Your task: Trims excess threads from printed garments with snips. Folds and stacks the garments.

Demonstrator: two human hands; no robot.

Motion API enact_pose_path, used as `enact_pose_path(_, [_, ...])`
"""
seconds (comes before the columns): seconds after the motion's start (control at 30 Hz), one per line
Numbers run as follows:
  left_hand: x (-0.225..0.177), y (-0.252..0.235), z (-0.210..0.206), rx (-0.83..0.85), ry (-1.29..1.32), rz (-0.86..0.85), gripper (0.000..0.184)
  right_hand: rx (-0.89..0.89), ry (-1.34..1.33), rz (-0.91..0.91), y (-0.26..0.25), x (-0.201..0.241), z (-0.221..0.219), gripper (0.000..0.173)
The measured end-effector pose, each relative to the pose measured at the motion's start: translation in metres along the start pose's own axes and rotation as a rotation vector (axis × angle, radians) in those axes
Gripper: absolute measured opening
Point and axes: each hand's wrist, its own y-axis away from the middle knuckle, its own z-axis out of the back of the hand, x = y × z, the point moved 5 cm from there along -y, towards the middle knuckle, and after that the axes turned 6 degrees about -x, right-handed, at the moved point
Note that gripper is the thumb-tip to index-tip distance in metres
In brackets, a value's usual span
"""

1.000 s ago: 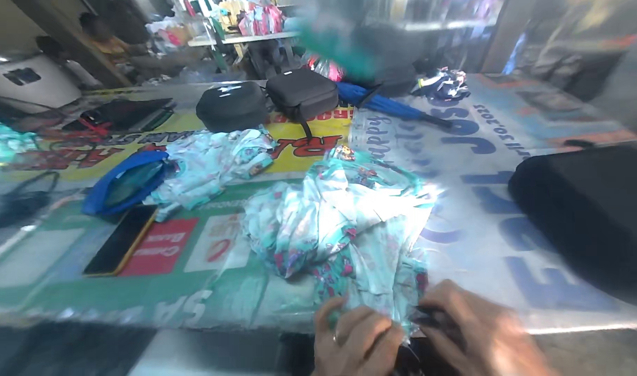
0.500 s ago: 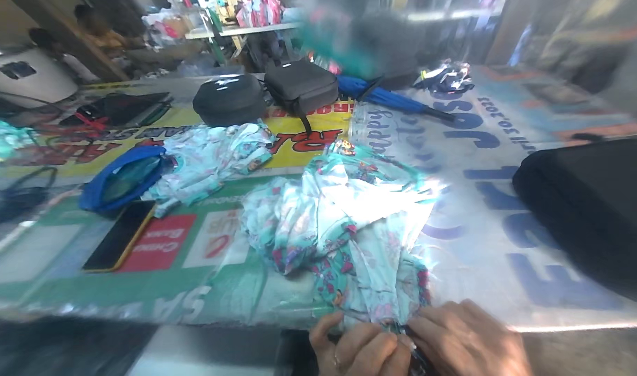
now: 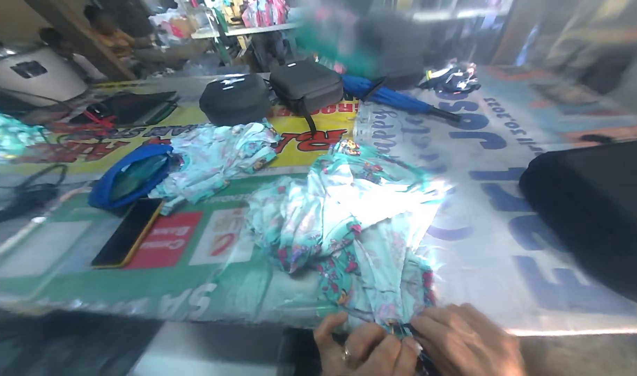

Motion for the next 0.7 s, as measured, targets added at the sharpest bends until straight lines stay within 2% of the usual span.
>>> enact_pose_path(0.7, [0.003, 0.0005, -0.0018, -0.004, 0.002, 0.023, 0.011, -0.041, -0.099, -0.054, 0.0049, -0.0038, -0.0067, 0.016])
